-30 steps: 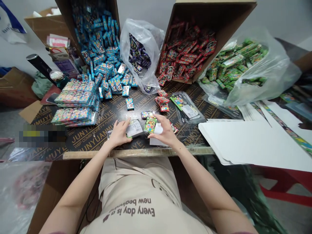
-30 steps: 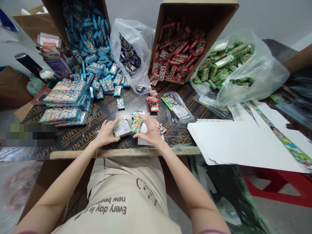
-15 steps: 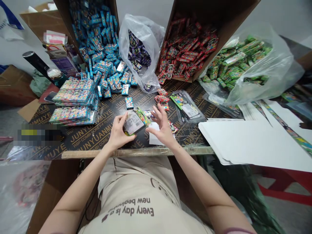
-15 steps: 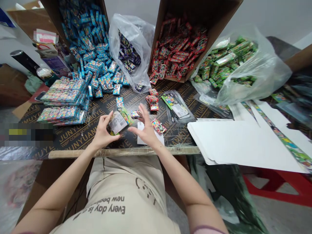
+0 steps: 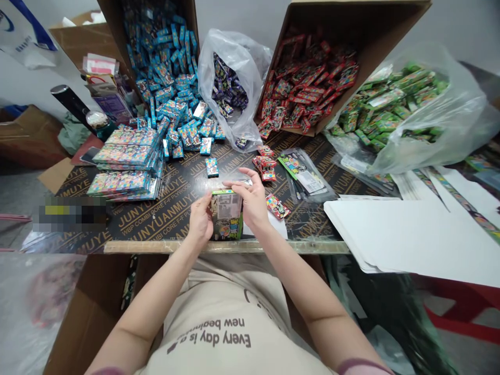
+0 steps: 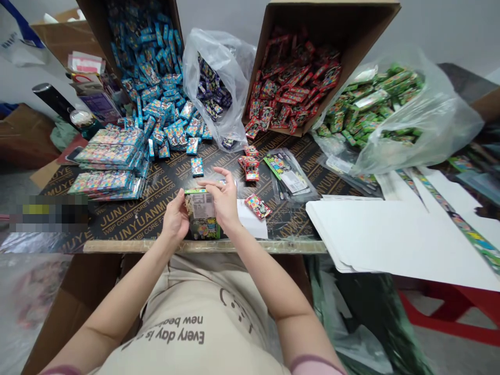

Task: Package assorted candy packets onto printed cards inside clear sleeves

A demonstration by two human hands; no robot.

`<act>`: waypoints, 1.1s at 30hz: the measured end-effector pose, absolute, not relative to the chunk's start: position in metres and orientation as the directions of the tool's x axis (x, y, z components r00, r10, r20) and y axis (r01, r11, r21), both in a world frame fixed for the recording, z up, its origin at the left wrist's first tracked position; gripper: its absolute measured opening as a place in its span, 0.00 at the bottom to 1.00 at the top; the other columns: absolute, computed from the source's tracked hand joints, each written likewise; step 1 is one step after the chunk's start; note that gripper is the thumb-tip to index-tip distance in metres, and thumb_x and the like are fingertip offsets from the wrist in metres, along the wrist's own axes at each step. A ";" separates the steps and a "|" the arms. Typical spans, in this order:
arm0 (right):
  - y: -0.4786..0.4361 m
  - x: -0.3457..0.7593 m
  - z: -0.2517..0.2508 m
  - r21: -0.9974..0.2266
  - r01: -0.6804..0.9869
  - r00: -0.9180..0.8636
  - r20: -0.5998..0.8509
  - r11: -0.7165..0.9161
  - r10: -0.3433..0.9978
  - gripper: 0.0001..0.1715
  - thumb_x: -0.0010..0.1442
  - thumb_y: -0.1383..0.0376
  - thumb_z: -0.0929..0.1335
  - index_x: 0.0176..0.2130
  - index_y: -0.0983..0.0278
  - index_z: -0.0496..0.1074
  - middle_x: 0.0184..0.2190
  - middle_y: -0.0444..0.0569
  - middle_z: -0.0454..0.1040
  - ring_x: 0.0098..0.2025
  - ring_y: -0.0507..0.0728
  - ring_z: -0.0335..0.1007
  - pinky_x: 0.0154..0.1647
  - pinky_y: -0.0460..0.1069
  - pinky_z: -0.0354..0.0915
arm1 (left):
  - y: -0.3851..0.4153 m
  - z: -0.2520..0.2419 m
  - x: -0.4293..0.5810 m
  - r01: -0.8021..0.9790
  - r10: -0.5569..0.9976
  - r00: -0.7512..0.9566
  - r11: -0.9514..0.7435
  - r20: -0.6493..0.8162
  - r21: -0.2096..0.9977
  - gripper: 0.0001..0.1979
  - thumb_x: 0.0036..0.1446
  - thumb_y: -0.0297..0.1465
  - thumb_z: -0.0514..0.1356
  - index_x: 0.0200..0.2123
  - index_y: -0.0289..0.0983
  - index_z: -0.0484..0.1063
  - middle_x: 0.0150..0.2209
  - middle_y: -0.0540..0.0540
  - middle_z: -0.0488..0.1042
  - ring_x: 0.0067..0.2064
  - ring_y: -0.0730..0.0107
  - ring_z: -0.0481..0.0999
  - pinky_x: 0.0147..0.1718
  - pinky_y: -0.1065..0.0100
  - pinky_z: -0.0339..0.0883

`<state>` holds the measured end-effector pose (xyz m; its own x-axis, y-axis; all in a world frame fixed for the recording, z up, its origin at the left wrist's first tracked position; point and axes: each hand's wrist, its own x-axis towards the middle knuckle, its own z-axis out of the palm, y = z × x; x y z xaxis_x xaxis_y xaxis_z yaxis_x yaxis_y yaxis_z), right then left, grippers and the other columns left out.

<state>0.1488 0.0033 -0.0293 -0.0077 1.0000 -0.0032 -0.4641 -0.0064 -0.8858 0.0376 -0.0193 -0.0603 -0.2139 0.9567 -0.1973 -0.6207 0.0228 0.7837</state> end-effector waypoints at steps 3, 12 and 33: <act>0.002 0.156 -0.029 -0.822 -0.567 -0.038 -0.031 -0.047 0.999 0.30 0.51 0.56 0.71 0.49 0.54 0.57 0.36 0.42 0.81 0.39 0.57 0.78 0.41 0.53 0.71 | -0.014 -0.049 0.031 -0.687 0.936 -0.172 0.110 -0.307 0.719 0.17 0.36 0.38 0.71 0.27 0.34 0.74 0.26 0.52 0.77 0.26 0.77 0.73 0.32 0.74 0.66; 0.011 0.172 -0.047 -0.897 -0.441 -0.031 -0.006 -0.019 1.000 0.18 0.46 0.63 0.74 0.37 0.60 0.69 0.34 0.45 0.81 0.38 0.57 0.77 0.42 0.53 0.70 | -0.001 -0.023 0.015 -0.314 0.988 -0.130 0.033 -0.078 0.949 0.08 0.35 0.27 0.65 0.25 0.36 0.77 0.26 0.51 0.75 0.28 0.75 0.72 0.28 0.75 0.64; 0.018 0.187 -0.031 -0.959 0.063 -0.135 0.266 0.276 0.955 0.17 0.50 0.53 0.74 0.28 0.64 0.75 0.25 0.46 0.76 0.27 0.52 0.70 0.31 0.49 0.67 | 0.008 0.003 -0.005 0.444 0.922 0.170 -0.387 0.348 0.808 0.07 0.49 0.32 0.66 0.23 0.34 0.77 0.25 0.47 0.77 0.28 0.72 0.75 0.26 0.73 0.66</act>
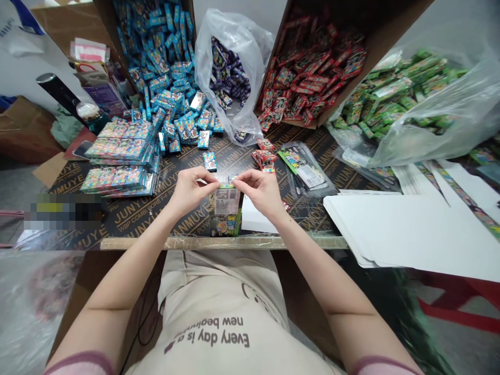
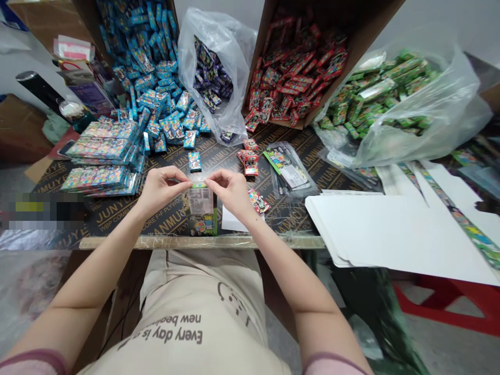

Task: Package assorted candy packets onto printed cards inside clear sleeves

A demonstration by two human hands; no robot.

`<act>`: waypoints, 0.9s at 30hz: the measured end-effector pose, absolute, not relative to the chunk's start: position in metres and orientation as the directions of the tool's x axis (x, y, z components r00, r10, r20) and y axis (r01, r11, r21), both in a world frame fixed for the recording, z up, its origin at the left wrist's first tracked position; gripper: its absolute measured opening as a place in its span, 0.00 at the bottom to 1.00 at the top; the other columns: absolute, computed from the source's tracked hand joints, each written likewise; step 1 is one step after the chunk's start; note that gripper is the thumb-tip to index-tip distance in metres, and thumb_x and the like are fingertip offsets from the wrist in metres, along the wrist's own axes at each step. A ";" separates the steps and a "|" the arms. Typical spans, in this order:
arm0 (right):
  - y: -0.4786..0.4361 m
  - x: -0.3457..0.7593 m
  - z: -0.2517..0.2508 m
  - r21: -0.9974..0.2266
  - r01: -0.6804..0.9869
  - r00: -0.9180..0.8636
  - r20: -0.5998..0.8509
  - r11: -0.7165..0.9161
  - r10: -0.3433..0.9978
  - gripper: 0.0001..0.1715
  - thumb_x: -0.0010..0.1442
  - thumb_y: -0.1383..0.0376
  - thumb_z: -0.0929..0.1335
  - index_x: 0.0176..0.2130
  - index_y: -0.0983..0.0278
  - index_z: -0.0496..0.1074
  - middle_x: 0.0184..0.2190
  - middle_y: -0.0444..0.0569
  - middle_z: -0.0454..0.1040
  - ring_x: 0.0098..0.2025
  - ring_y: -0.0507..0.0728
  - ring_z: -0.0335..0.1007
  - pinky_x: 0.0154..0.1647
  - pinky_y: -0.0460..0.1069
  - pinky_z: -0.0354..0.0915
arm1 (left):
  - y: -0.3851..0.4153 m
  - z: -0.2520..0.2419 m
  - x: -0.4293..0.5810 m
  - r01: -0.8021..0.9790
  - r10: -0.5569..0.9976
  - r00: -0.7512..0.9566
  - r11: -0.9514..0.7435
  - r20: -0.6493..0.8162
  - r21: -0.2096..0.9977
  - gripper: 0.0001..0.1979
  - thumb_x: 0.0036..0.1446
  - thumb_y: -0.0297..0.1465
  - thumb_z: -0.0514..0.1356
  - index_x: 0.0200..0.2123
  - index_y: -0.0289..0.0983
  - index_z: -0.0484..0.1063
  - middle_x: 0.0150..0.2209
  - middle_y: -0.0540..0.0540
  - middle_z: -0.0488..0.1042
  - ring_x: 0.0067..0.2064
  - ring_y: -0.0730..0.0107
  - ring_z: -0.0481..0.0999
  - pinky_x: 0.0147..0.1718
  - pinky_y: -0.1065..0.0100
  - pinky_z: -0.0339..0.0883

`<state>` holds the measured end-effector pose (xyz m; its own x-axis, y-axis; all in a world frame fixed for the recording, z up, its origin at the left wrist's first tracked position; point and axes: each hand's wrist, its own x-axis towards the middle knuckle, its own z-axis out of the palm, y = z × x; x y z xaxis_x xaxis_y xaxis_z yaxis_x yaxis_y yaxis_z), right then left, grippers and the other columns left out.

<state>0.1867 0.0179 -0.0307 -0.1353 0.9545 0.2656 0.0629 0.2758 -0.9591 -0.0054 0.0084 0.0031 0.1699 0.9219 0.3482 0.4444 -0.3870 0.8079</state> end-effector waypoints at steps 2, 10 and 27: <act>0.017 0.194 -0.029 -0.947 0.086 -0.187 0.289 0.308 0.939 0.18 0.52 0.52 0.73 0.29 0.64 0.76 0.26 0.47 0.77 0.29 0.54 0.72 0.34 0.50 0.68 | 0.006 0.000 -0.007 0.447 0.878 0.225 -0.478 0.423 0.756 0.09 0.51 0.31 0.64 0.22 0.34 0.76 0.26 0.46 0.77 0.29 0.72 0.75 0.27 0.73 0.66; 0.044 0.231 -0.084 -0.800 0.489 -0.200 0.284 0.347 0.938 0.17 0.63 0.56 0.65 0.44 0.62 0.77 0.44 0.54 0.76 0.47 0.60 0.70 0.49 0.56 0.63 | 0.003 -0.006 -0.012 0.538 0.706 0.435 -0.702 0.559 0.468 0.06 0.58 0.28 0.61 0.34 0.37 0.79 0.28 0.49 0.69 0.29 0.74 0.69 0.28 0.72 0.62; 0.042 0.224 -0.136 -0.501 0.783 -0.311 0.198 0.369 0.929 0.10 0.60 0.72 0.61 0.30 0.65 0.70 0.32 0.55 0.72 0.37 0.59 0.63 0.39 0.51 0.54 | -0.006 -0.017 -0.005 0.516 0.733 0.329 -0.668 0.596 0.537 0.09 0.59 0.28 0.59 0.37 0.42 0.80 0.28 0.49 0.65 0.31 0.72 0.66 0.30 0.69 0.61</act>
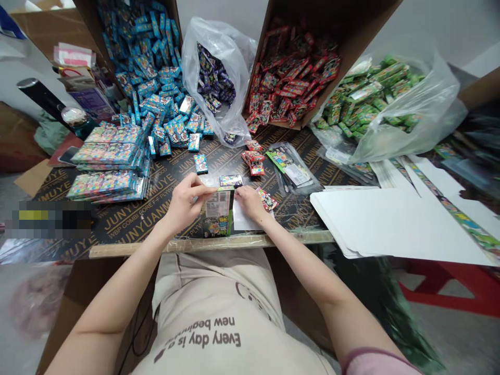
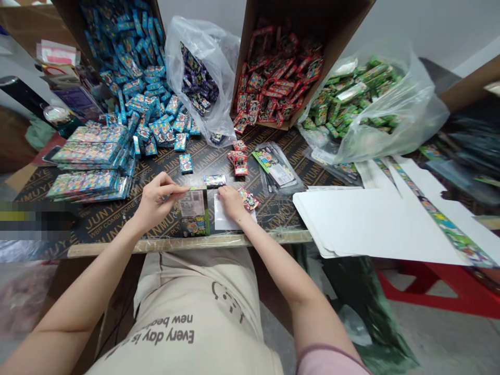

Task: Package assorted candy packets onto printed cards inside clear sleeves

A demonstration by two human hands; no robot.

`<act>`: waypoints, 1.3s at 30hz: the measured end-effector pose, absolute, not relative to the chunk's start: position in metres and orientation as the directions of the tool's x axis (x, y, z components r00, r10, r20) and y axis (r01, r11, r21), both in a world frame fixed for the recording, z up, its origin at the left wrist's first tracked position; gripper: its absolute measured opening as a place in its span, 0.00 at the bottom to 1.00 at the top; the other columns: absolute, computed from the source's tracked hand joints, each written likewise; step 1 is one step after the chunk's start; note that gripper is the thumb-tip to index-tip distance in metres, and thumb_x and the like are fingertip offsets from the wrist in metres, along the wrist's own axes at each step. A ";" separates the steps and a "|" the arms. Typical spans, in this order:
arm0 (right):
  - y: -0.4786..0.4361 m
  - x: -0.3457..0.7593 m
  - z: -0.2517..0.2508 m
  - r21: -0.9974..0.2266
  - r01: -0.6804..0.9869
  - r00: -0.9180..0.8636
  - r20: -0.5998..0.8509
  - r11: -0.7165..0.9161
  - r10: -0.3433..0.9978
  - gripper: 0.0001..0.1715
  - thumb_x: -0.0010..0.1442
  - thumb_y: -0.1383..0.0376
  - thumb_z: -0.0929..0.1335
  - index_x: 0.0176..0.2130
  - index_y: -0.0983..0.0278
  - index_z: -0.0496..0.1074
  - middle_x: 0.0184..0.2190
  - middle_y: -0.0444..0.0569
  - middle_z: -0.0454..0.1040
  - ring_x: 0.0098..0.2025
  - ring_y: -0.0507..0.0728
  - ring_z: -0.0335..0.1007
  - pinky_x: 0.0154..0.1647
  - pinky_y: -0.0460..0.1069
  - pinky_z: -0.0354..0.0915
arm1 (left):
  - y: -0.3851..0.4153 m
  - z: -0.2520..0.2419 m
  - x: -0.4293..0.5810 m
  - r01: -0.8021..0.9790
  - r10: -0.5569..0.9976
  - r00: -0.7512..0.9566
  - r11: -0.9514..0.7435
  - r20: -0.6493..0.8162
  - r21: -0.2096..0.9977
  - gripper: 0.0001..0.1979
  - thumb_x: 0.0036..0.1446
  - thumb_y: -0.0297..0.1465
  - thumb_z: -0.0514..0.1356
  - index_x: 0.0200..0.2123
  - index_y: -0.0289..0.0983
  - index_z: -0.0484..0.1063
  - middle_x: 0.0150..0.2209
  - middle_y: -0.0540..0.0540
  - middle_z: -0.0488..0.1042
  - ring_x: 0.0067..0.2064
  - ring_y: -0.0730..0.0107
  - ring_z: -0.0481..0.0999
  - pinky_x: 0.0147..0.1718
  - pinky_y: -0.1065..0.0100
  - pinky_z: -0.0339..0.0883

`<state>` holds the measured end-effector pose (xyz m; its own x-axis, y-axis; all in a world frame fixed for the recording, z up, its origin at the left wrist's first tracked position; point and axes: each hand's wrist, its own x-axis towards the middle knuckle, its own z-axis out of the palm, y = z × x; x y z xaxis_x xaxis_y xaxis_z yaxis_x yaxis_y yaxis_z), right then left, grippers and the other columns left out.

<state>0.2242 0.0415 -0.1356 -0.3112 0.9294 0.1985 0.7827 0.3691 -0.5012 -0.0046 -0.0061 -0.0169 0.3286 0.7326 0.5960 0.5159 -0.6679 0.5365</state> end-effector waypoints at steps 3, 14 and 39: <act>0.045 0.227 -0.130 -0.576 0.758 -0.270 0.152 0.307 0.951 0.06 0.58 0.72 0.63 0.31 0.65 0.68 0.28 0.51 0.72 0.32 0.56 0.64 0.35 0.49 0.54 | -0.005 -0.016 -0.004 0.502 0.746 0.334 -0.658 0.576 0.561 0.09 0.58 0.28 0.59 0.36 0.41 0.80 0.30 0.48 0.67 0.33 0.71 0.68 0.32 0.68 0.62; 0.068 0.223 -0.002 -0.956 0.166 -0.563 0.110 0.243 0.819 0.12 0.53 0.59 0.71 0.27 0.64 0.68 0.33 0.47 0.76 0.37 0.53 0.71 0.40 0.48 0.64 | -0.008 -0.014 0.002 0.488 0.815 0.182 -0.561 0.550 0.669 0.04 0.51 0.27 0.64 0.25 0.37 0.75 0.28 0.46 0.76 0.32 0.68 0.76 0.34 0.67 0.68; 0.045 0.186 -0.016 -0.995 0.072 -0.332 0.046 0.074 0.942 0.20 0.50 0.66 0.69 0.45 0.60 0.66 0.24 0.38 0.73 0.27 0.51 0.71 0.30 0.46 0.66 | -0.009 -0.019 -0.019 0.773 0.808 0.243 -0.495 0.537 0.396 0.10 0.60 0.31 0.56 0.41 0.41 0.77 0.30 0.47 0.67 0.31 0.69 0.67 0.31 0.68 0.59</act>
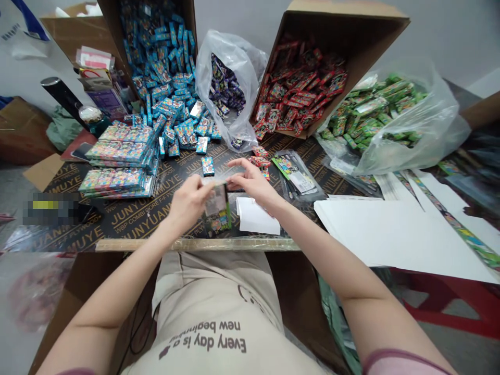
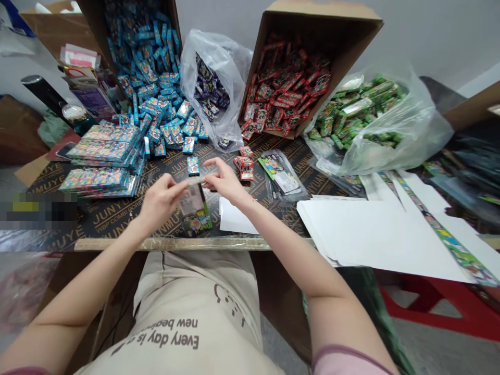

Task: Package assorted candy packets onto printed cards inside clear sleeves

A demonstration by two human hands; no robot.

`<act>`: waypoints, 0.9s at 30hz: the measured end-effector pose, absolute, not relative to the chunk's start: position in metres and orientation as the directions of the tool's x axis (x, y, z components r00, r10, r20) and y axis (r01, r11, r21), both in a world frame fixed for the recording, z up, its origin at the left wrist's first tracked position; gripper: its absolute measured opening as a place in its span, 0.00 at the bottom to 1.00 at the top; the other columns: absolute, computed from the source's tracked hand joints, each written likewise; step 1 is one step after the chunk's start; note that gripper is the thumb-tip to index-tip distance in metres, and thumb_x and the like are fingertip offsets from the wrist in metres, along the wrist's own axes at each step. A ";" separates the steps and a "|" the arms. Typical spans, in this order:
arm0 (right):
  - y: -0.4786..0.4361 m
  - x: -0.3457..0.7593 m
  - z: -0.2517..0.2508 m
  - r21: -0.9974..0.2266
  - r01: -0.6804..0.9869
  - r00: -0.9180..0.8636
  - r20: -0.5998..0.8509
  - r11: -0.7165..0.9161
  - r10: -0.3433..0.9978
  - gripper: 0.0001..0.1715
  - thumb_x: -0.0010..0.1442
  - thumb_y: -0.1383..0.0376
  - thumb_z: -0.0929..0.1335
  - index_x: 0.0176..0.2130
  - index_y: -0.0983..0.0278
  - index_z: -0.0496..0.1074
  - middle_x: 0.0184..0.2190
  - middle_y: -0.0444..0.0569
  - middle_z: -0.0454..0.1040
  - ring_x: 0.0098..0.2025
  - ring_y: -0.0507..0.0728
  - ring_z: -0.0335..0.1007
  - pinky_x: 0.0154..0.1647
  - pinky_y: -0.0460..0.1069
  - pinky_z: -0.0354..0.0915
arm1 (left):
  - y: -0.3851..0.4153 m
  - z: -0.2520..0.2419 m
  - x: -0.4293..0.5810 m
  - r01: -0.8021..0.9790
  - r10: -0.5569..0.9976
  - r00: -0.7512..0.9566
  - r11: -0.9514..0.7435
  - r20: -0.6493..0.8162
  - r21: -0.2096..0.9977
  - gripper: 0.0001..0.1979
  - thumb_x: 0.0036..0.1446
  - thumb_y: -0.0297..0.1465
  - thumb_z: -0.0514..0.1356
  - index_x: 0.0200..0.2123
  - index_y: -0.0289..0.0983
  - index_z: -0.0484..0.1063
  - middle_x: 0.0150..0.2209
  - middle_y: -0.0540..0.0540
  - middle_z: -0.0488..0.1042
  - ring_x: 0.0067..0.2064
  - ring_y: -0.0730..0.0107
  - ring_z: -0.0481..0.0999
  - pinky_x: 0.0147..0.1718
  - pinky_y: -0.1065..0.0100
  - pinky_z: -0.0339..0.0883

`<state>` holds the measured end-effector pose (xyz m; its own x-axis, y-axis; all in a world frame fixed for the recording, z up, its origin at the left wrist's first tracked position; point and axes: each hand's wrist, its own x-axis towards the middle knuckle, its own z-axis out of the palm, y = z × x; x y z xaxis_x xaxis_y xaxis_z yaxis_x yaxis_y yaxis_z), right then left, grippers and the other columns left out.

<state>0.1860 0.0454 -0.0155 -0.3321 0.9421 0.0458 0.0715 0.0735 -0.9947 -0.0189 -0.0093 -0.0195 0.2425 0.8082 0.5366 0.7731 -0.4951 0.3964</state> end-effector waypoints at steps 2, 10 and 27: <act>0.043 0.194 -0.033 -0.992 0.080 -0.247 0.075 0.097 0.966 0.20 0.53 0.62 0.69 0.47 0.60 0.66 0.35 0.44 0.77 0.39 0.54 0.74 0.42 0.51 0.69 | -0.001 -0.024 -0.048 0.784 0.883 0.118 -0.364 0.454 0.503 0.06 0.55 0.32 0.61 0.34 0.38 0.77 0.30 0.47 0.69 0.29 0.69 0.67 0.30 0.68 0.59; -0.007 0.185 -0.100 -0.992 0.012 -0.267 -0.123 -0.124 0.956 0.40 0.46 0.56 0.76 0.56 0.57 0.62 0.56 0.56 0.68 0.52 0.58 0.71 0.56 0.58 0.65 | -0.020 -0.045 -0.133 0.051 0.963 -0.229 0.154 -0.139 0.987 0.31 0.31 0.33 0.75 0.43 0.34 0.74 0.22 0.54 0.72 0.24 0.76 0.71 0.25 0.74 0.63; -0.039 0.171 -0.046 -0.814 0.218 -0.097 0.530 0.538 0.842 0.14 0.61 0.62 0.69 0.47 0.59 0.72 0.44 0.47 0.77 0.45 0.55 0.75 0.48 0.50 0.71 | -0.044 -0.043 -0.044 0.648 0.810 -0.013 -0.440 0.587 0.621 0.26 0.48 0.39 0.70 0.51 0.42 0.73 0.51 0.42 0.72 0.54 0.57 0.72 0.55 0.52 0.66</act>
